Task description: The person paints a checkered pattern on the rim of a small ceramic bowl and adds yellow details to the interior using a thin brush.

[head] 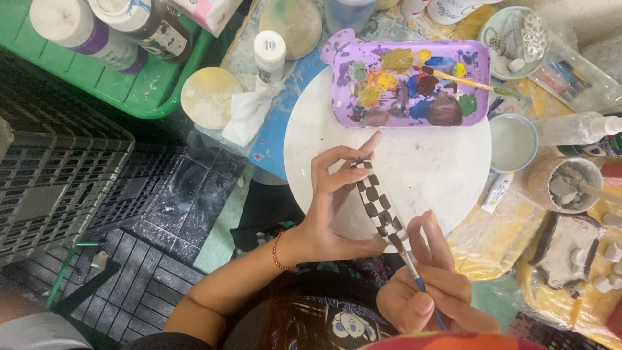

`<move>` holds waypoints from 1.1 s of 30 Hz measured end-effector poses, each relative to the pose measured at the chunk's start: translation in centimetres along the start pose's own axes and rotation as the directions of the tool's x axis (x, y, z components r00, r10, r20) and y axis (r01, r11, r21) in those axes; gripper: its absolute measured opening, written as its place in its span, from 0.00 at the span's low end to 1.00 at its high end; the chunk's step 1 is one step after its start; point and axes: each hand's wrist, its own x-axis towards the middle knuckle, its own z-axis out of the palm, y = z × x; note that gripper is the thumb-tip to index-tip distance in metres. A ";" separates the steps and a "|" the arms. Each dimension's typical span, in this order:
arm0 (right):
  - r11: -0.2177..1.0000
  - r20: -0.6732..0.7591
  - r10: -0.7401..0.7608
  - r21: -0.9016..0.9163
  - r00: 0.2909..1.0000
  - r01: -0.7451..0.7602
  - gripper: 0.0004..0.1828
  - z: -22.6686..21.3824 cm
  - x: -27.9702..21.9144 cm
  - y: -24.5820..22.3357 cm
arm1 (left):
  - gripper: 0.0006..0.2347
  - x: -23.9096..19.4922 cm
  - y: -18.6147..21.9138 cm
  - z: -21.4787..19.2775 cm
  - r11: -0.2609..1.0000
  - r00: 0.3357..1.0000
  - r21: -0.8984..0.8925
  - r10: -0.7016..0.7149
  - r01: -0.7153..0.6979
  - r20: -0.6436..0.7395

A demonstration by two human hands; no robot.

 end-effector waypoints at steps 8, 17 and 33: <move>0.998 0.048 -0.068 0.003 0.997 0.068 0.25 0.8 1.1 -1.3 | 0.43 0.0 0.0 0.0 1.000 1.000 0.025 0.003 -0.002 -0.009; 0.998 0.081 -0.062 0.032 0.995 0.059 0.23 0.7 1.3 -1.6 | 0.42 0.0 -0.2 0.1 1.000 1.000 0.014 0.001 -0.001 -0.016; 0.996 0.225 0.071 -0.066 0.972 -0.057 0.22 0.0 2.3 -3.8 | 0.44 0.1 -0.2 0.3 0.999 1.000 0.034 0.018 -0.017 -0.022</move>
